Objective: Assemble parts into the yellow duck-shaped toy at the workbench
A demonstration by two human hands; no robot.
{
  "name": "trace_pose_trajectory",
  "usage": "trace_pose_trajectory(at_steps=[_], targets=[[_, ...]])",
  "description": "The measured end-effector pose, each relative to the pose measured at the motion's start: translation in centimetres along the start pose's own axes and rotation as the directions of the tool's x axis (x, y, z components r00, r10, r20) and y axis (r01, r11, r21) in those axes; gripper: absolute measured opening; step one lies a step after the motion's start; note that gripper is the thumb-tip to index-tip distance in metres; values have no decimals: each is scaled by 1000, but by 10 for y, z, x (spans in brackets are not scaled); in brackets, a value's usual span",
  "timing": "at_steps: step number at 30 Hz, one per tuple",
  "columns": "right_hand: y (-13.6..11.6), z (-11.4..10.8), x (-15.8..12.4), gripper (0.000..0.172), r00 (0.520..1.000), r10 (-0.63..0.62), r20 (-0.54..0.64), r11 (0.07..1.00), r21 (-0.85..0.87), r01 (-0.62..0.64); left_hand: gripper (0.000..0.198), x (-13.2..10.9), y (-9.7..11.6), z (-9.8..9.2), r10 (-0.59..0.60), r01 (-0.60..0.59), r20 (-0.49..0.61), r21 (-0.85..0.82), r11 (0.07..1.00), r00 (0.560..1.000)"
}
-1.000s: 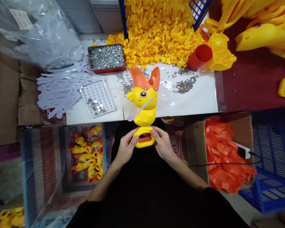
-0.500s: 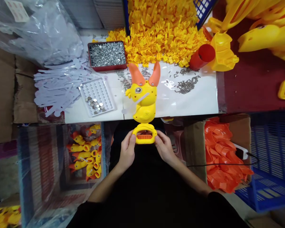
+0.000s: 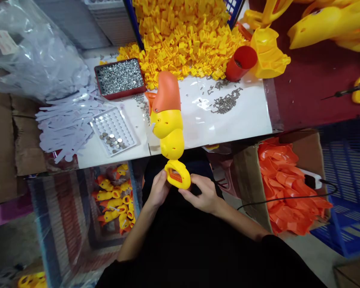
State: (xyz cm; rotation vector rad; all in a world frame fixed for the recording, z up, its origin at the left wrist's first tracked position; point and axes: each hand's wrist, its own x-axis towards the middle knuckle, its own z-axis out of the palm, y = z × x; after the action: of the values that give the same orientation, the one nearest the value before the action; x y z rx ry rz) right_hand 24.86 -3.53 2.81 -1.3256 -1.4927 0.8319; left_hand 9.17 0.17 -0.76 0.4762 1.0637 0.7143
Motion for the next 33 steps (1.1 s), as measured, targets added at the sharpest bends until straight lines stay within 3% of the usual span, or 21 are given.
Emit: trace_pose_trajectory(at_steps=[3,7,26,33], targets=[[0,5,2,29,974,-227,-22,965,-143,222,62,1,0,4,-37,36,12,21,999,999],[2,12,4,33,938,-346,16,897,-287,336,54,4,2,14,-60,58,42,36,998,997],[8,15,13,35,922,-387,22,861,-349,370,46,11,13,22,-114,112,22,64,992,993],[13,13,19,29,910,-407,77,848,-339,408,54,16,6,18,-105,104,10,47,993,994]])
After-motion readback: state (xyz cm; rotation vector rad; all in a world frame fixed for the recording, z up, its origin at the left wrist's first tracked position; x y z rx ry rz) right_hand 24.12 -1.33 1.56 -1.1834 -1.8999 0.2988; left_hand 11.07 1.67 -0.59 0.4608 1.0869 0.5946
